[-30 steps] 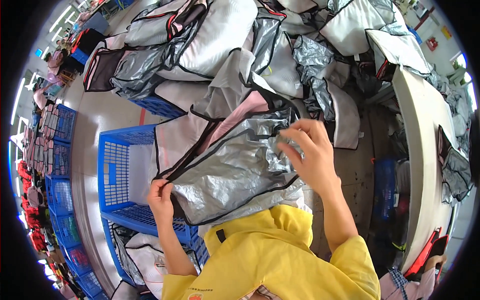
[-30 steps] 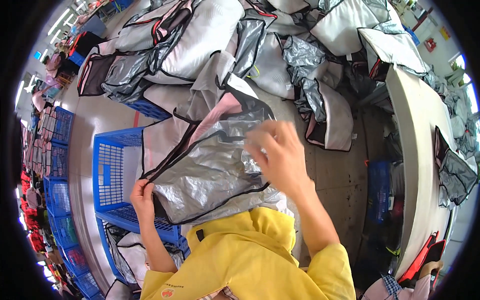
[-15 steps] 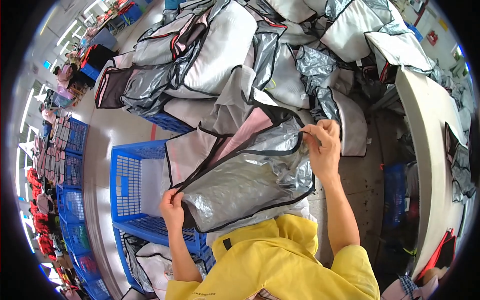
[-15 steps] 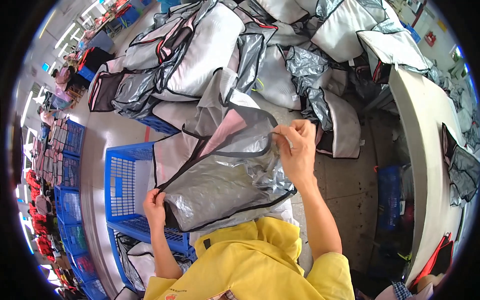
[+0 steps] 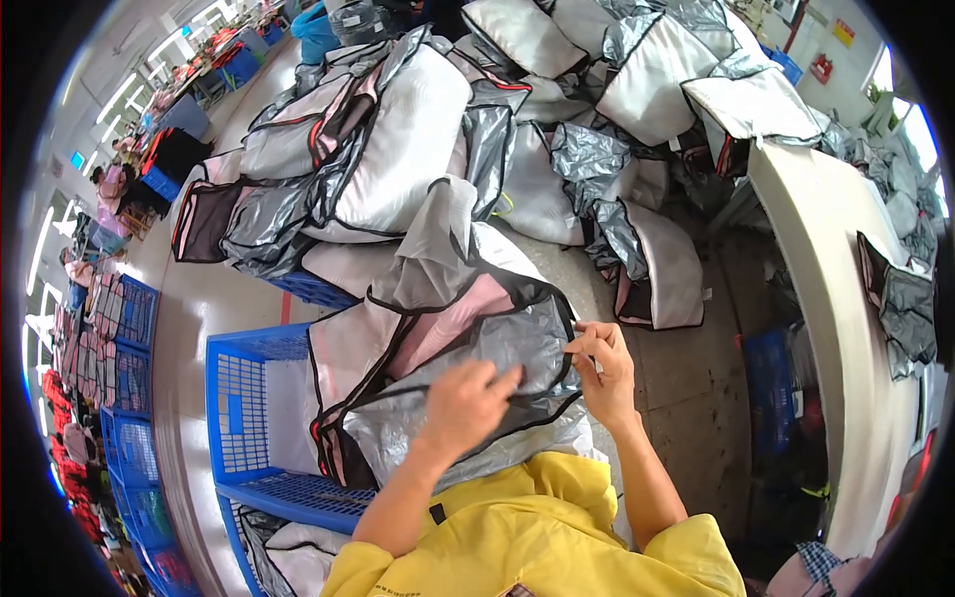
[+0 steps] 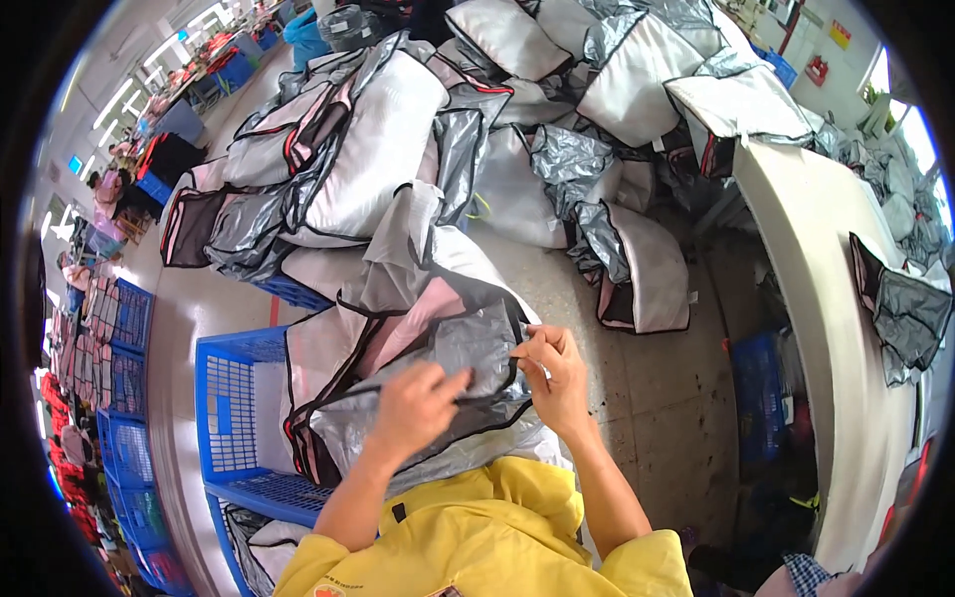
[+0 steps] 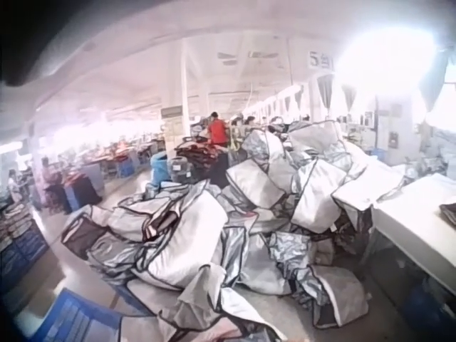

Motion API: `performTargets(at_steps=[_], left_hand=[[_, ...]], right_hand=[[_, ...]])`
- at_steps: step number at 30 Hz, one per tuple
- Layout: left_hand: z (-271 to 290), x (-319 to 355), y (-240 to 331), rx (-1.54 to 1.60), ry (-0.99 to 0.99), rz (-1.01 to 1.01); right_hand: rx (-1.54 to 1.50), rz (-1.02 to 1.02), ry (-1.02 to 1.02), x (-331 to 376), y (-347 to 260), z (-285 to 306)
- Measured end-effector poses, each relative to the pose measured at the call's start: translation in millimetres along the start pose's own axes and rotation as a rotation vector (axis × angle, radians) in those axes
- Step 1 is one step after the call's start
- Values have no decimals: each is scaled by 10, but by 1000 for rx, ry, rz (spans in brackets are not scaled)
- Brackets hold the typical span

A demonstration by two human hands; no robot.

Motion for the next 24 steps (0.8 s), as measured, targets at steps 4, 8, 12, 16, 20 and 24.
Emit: performTargets(at_steps=[4,8,12,16,20,24], left_hand=[[-398,234,334,114,51,1],[-481,199,410,74,122,25],[-585,265,415,67,189,31],[-550,348,430,69,252,57],[-468,470,490,105,322,65],[-66,819,345,141,521,49]], right_hand=[[-84,-19,-77,167,65,84],[-217,-211,-50,251,152,137],[-45,-250,-14,-143,-81,82],[293,75,-66,-592,-473,-112],[438,312,-253,-844,-648,-495],[654,379,-365,-908,-413,-744]])
Point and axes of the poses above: each hand's wrist, its own x-axis away from the middle knuckle, its own z-axis out of the back of the hand, y = z × x, the point moved 1 cm from there along -x, towards the middle knuckle, and after that the axes turned 6 degrees about x, right-handed, at the moved point
